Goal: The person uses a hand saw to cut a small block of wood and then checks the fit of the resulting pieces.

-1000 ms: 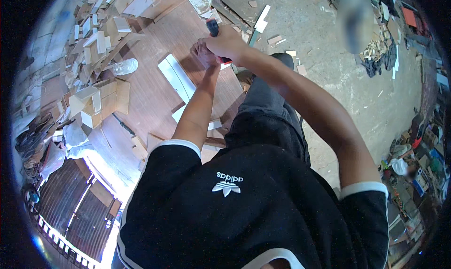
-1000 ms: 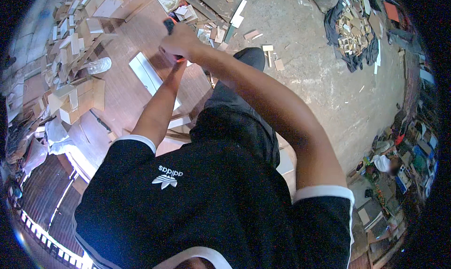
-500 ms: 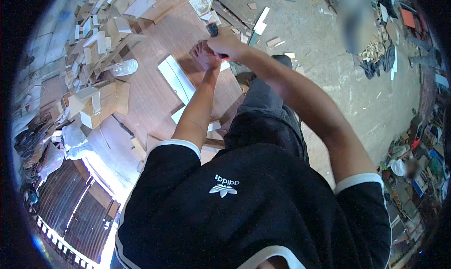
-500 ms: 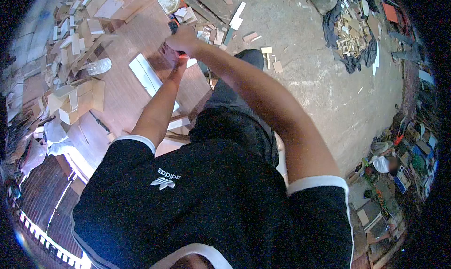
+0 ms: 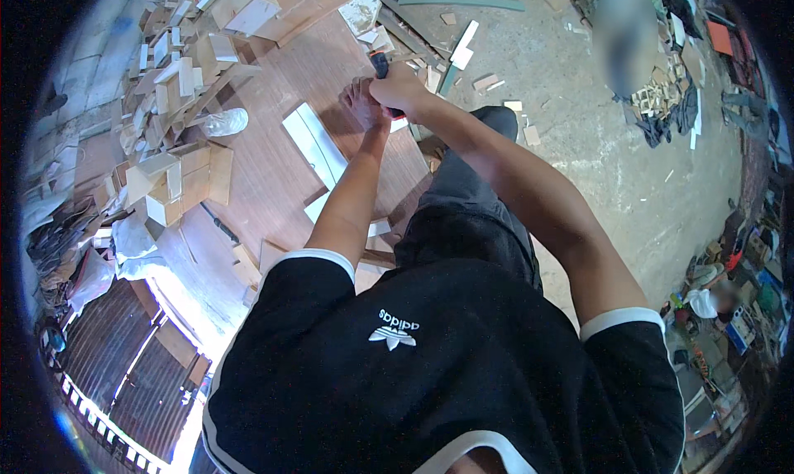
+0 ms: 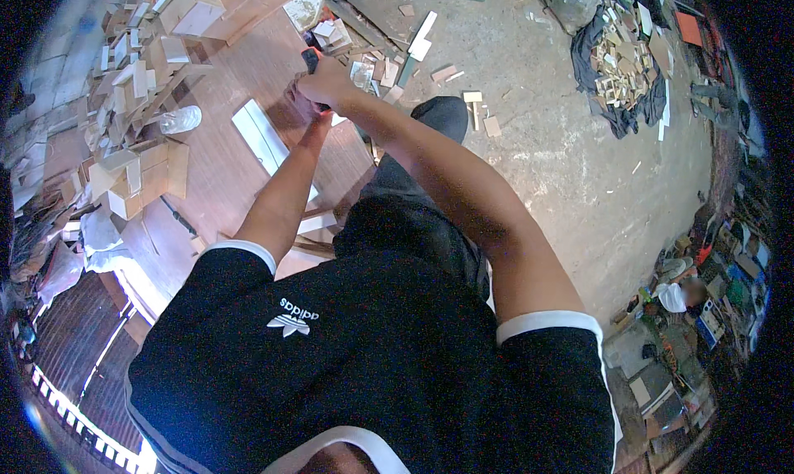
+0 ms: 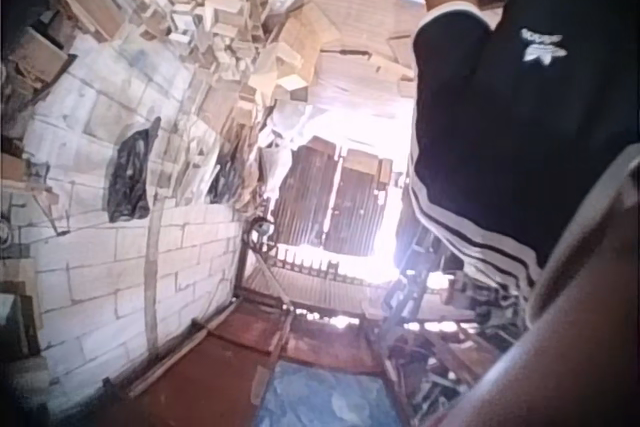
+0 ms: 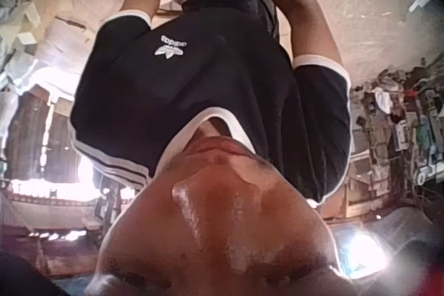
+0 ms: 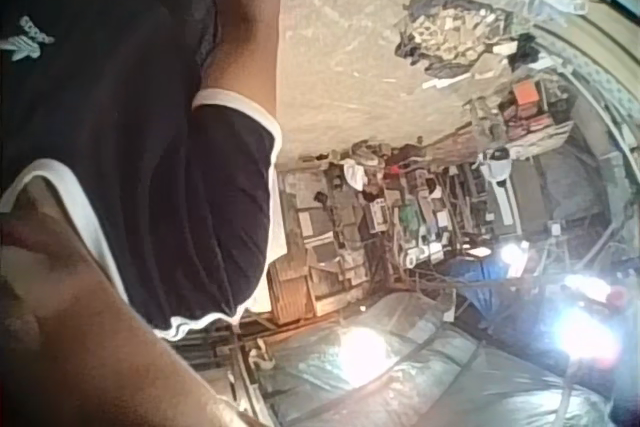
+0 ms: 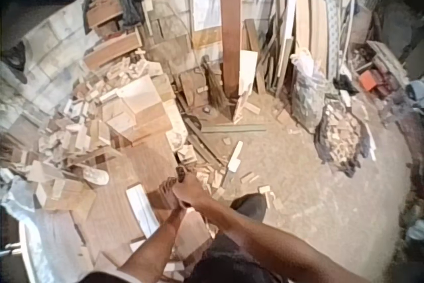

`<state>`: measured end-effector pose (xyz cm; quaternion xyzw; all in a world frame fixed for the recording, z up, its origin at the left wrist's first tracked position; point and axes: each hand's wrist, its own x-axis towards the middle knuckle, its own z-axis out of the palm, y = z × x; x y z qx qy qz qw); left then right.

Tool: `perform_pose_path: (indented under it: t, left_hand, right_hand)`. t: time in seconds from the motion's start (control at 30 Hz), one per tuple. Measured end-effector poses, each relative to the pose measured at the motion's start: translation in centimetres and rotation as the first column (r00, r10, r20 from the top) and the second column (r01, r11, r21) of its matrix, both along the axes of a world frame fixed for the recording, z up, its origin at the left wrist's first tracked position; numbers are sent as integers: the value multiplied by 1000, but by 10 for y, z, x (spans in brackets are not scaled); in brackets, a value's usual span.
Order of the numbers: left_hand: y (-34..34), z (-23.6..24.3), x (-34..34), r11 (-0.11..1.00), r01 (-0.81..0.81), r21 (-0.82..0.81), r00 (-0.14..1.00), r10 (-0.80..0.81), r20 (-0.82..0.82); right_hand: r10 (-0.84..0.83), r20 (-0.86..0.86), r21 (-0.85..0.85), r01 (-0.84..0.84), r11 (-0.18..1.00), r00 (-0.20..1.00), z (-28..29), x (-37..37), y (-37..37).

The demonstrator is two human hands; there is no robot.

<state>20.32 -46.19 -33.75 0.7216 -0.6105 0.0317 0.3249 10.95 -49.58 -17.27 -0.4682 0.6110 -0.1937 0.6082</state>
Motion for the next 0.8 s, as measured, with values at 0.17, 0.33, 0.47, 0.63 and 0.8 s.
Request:
perform_pose_path:
  t: [0.17, 0.33, 0.47, 0.63, 0.8]
  left_hand:
    - [13, -8, 14, 991, -63, 118, 998, 60, 33]
    - [9, -11, 16, 991, -63, 118, 993, 51, 108]
    - [-5, -11, 3, 994, -32, 106, 992, 18, 126]
    - [0, -15, 17, 979, -33, 199, 997, 18, 76]
    - [14, -41, 13, 972, -13, 235, 999, 21, -32]
  right_hand:
    - [74, 152, 113, -92, 989, 986, 56, 12, 3]
    - [101, 134, 48, -108, 993, 986, 50, 6, 1]
    - [131, -114, -42, -137, 990, 985, 6, 6, 5]
    - [124, 82, 36, -127, 991, 989, 29, 8, 6]
    - [42, 191, 104, -63, 993, 981, 66, -14, 7]
